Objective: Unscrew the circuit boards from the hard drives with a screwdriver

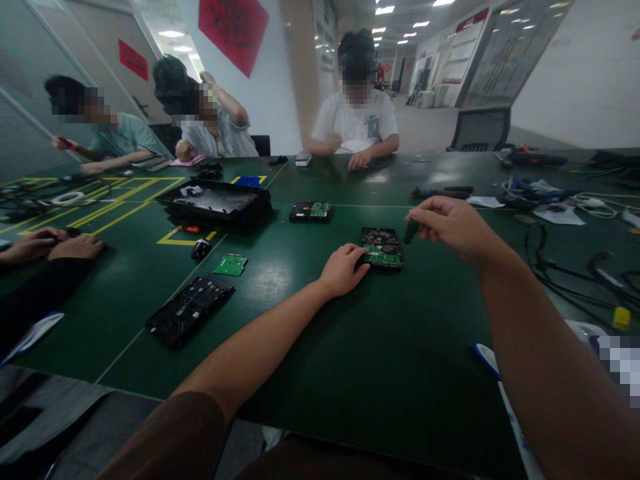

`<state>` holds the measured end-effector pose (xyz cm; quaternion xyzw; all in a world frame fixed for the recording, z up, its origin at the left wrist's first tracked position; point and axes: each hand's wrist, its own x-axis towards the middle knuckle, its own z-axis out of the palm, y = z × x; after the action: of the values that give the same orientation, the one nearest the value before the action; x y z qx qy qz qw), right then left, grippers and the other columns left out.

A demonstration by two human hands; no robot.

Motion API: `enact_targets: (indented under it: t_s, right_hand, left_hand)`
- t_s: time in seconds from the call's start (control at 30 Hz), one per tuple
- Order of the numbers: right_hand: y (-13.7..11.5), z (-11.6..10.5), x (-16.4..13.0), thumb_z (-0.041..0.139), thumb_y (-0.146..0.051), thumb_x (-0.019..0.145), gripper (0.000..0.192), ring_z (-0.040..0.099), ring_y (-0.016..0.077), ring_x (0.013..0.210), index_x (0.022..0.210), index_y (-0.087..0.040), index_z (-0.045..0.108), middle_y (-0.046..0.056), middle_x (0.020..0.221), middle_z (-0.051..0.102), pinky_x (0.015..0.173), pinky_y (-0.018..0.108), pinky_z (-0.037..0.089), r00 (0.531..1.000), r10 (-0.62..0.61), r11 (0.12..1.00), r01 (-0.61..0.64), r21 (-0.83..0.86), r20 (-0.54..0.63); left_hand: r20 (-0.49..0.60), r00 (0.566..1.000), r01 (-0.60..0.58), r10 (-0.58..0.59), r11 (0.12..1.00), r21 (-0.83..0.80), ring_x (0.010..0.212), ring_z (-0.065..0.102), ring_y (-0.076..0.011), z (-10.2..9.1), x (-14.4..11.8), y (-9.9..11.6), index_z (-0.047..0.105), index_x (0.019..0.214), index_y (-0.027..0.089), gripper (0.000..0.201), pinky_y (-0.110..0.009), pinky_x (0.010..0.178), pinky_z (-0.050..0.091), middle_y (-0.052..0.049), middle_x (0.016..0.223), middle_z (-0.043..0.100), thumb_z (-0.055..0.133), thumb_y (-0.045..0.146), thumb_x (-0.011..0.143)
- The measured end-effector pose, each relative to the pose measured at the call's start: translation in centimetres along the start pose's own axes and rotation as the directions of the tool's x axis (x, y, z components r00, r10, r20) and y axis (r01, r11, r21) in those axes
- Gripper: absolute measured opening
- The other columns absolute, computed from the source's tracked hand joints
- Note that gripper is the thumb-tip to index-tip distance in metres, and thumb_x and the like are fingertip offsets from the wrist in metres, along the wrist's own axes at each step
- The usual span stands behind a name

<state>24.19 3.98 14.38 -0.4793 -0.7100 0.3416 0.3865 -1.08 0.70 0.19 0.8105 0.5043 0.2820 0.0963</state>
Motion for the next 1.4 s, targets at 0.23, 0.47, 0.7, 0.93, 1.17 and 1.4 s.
enact_targets:
  t_s: [0.23,0.47,0.7,0.93,1.17,1.4]
  right_hand:
    - [-0.30,0.21,-0.19,0.071,-0.048,0.094,0.028,0.060,0.0113,0.057,0.096,-0.021,0.076,0.010,0.101,0.079,0.046,0.027,0.045,0.998,-0.035,0.996,0.031,0.084,0.057]
    - [0.18,-0.21,0.00,0.070,-0.055,0.095,0.036,0.060,0.0148,0.058,0.103,-0.020,0.076,0.004,0.067,0.068,0.051,0.028,0.047,0.998,-0.019,0.998,0.015,0.063,0.065]
    - [0.28,-0.22,0.12,0.074,-0.047,0.090,0.024,0.056,0.0150,0.054,0.083,-0.024,0.074,0.005,0.068,0.069,0.047,0.031,0.042,0.998,0.017,0.999,-0.020,-0.050,-0.059]
    - [-0.20,0.18,-0.28,0.070,-0.054,0.096,0.031,0.062,0.0134,0.061,0.098,-0.023,0.074,0.009,0.105,0.078,0.049,0.029,0.048,0.996,-0.028,0.995,0.020,0.099,0.082]
    - [-0.10,-0.11,-0.12,0.069,-0.048,0.096,0.026,0.059,0.0138,0.060,0.099,-0.023,0.078,0.006,0.081,0.072,0.048,0.027,0.045,0.998,-0.044,0.998,0.042,0.047,0.052]
    - [-0.01,-0.11,-0.12,0.076,-0.041,0.091,0.020,0.056,0.0131,0.054,0.085,-0.022,0.071,0.005,0.072,0.071,0.045,0.028,0.041,0.999,0.009,1.000,-0.010,-0.021,-0.046]
  left_hand:
    - [0.012,1.000,0.013,-0.013,1.000,0.003,0.128,0.060,-0.0306,0.05,0.07,0.01,0.062,0.142,0.021,0.044,-0.051,0.110,0.052,-0.013,0.136,0.064,0.061,0.038,0.102]
    - [0.002,1.000,0.007,-0.007,1.000,-0.005,0.127,0.061,-0.0302,0.00,0.02,0.08,0.062,0.142,0.021,0.043,-0.050,0.110,0.052,-0.013,0.136,0.064,0.061,0.038,0.102]
    - [0.008,1.000,-0.001,0.001,1.000,-0.010,0.128,0.061,-0.0306,-0.05,-0.04,-0.06,0.061,0.142,0.022,0.043,-0.051,0.110,0.052,-0.013,0.137,0.064,0.061,0.037,0.102]
    - [-0.002,1.000,0.000,0.000,1.000,-0.006,0.128,0.061,-0.0301,0.02,-0.08,0.01,0.061,0.142,0.024,0.043,-0.050,0.111,0.052,-0.012,0.135,0.064,0.063,0.036,0.101]
    - [-0.002,1.000,0.004,-0.004,1.000,-0.005,0.128,0.061,-0.0298,0.11,-0.01,-0.08,0.062,0.141,0.023,0.043,-0.049,0.111,0.051,-0.013,0.134,0.064,0.063,0.036,0.100]
    - [0.005,1.000,0.001,-0.001,1.000,-0.010,0.129,0.061,-0.0303,0.06,-0.07,-0.10,0.061,0.142,0.022,0.044,-0.050,0.111,0.051,-0.013,0.136,0.064,0.062,0.037,0.101]
